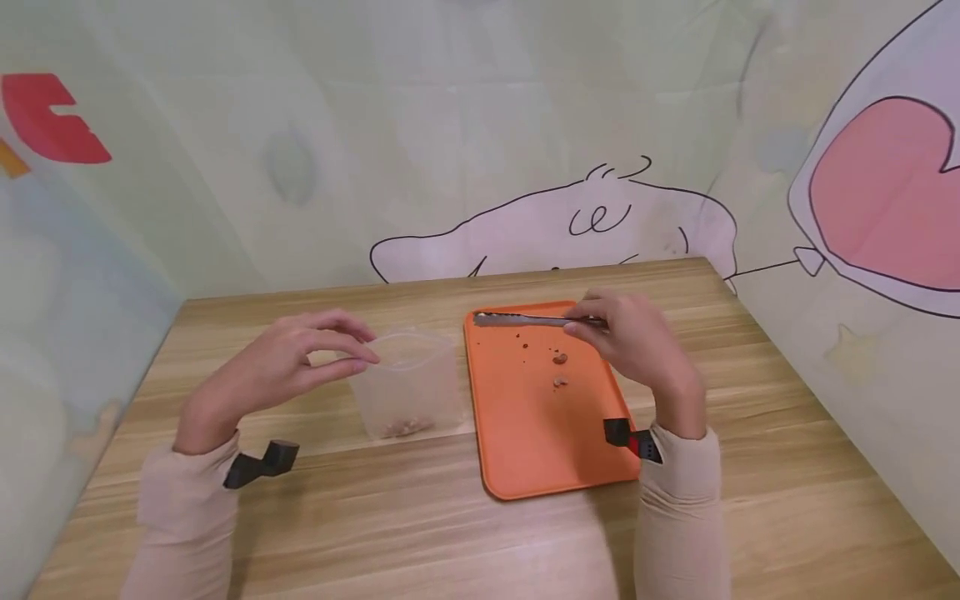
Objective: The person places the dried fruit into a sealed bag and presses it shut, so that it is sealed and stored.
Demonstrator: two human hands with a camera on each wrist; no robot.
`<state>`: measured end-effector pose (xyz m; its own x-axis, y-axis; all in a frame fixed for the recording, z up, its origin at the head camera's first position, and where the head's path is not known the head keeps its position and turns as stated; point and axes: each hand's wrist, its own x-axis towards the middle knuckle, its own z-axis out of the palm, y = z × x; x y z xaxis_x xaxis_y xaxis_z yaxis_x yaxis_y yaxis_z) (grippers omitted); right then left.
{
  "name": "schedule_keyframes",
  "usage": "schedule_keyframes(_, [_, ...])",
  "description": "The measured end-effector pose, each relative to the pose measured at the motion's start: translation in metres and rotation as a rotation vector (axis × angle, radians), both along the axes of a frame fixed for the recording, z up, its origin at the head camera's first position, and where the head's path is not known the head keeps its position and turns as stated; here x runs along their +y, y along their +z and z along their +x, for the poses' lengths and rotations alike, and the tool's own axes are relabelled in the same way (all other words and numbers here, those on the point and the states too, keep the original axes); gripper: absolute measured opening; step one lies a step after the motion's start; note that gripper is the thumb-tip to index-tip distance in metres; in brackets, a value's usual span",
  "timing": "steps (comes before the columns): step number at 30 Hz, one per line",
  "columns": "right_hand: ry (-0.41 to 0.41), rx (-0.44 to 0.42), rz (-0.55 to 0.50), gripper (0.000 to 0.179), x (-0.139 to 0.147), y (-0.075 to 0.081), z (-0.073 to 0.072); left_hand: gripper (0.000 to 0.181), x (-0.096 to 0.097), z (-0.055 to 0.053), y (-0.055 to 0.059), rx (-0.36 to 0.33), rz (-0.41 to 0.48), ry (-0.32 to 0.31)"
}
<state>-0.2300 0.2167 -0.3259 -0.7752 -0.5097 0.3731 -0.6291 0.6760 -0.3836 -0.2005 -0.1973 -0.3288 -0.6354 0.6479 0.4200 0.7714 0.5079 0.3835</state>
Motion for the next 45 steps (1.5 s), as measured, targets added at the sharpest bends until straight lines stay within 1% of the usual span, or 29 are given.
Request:
schedule_keyframes(3, [0.016, 0.152, -0.023, 0.006, -0.02, 0.009, 0.013, 0.012, 0.002, -0.001, 0.0, -0.001, -0.003, -0.012])
schedule_keyframes(5, [0.033, 0.208, -0.025, 0.006, -0.033, 0.011, 0.019, 0.012, 0.002, -0.001, 0.0, 0.001, -0.004, -0.018])
schedule_keyframes(6, [0.049, 0.222, -0.023, 0.006, -0.039, 0.011, 0.021, 0.012, 0.003, -0.002, 0.0, 0.006, -0.003, -0.021])
schedule_keyframes(9, [0.086, 0.207, -0.033, 0.006, -0.05, 0.01, 0.022, 0.012, 0.003, -0.002, 0.0, 0.015, -0.001, -0.026])
schedule_keyframes(11, [0.09, 0.188, -0.053, 0.008, -0.052, 0.008, 0.021, 0.012, 0.003, -0.002, 0.0, 0.019, -0.001, -0.025])
schedule_keyframes(14, [0.075, 0.171, -0.096, 0.01, -0.045, 0.006, 0.015, 0.011, 0.003, -0.002, 0.001, 0.016, -0.007, -0.022])
schedule_keyframes(17, [0.021, 0.153, -0.104, 0.012, -0.03, 0.004, 0.008, 0.011, 0.003, -0.002, 0.002, 0.012, -0.015, -0.016])
schedule_keyframes(19, [-0.04, 0.125, -0.084, 0.012, -0.018, 0.003, 0.002, 0.011, 0.002, -0.002, 0.003, 0.01, -0.018, -0.013])
schedule_keyframes(23, [-0.199, 0.04, 0.027, 0.015, 0.011, -0.005, -0.009, 0.012, 0.001, -0.002, 0.003, 0.012, -0.014, -0.01])
schedule_keyframes(25, [-0.256, -0.032, 0.081, 0.018, 0.026, -0.011, -0.014, 0.011, 0.001, -0.002, 0.003, 0.013, -0.011, -0.01])
schedule_keyframes(26, [-0.271, -0.065, 0.103, 0.02, 0.033, -0.014, -0.016, 0.011, 0.001, -0.002, 0.002, 0.015, -0.01, -0.009])
schedule_keyframes(29, [-0.292, -0.183, 0.145, 0.022, 0.051, -0.025, -0.024, 0.011, 0.0, -0.002, 0.001, 0.025, -0.007, -0.007])
schedule_keyframes(33, [-0.301, -0.342, 0.171, 0.024, 0.068, -0.043, -0.032, 0.01, -0.001, -0.002, 0.0, 0.029, -0.004, -0.004])
schedule_keyframes(35, [-0.303, -0.399, 0.194, 0.023, 0.074, -0.051, -0.036, 0.01, -0.001, -0.002, 0.0, 0.022, -0.001, -0.002])
schedule_keyframes(38, [-0.288, -0.424, 0.223, 0.018, 0.079, -0.059, -0.039, 0.011, -0.001, -0.001, 0.0, 0.02, 0.004, -0.004])
schedule_keyframes(41, [-0.268, -0.419, 0.237, 0.013, 0.079, -0.062, -0.041, 0.012, -0.001, -0.002, -0.001, 0.021, 0.009, -0.008])
schedule_keyframes(43, [-0.265, -0.412, 0.215, 0.012, 0.077, -0.061, -0.041, 0.013, 0.0, -0.002, -0.001, 0.024, 0.01, -0.01])
schedule_keyframes(45, [-0.261, -0.384, 0.179, 0.012, 0.073, -0.058, -0.04, 0.013, 0.0, -0.002, -0.002, 0.026, 0.01, -0.011])
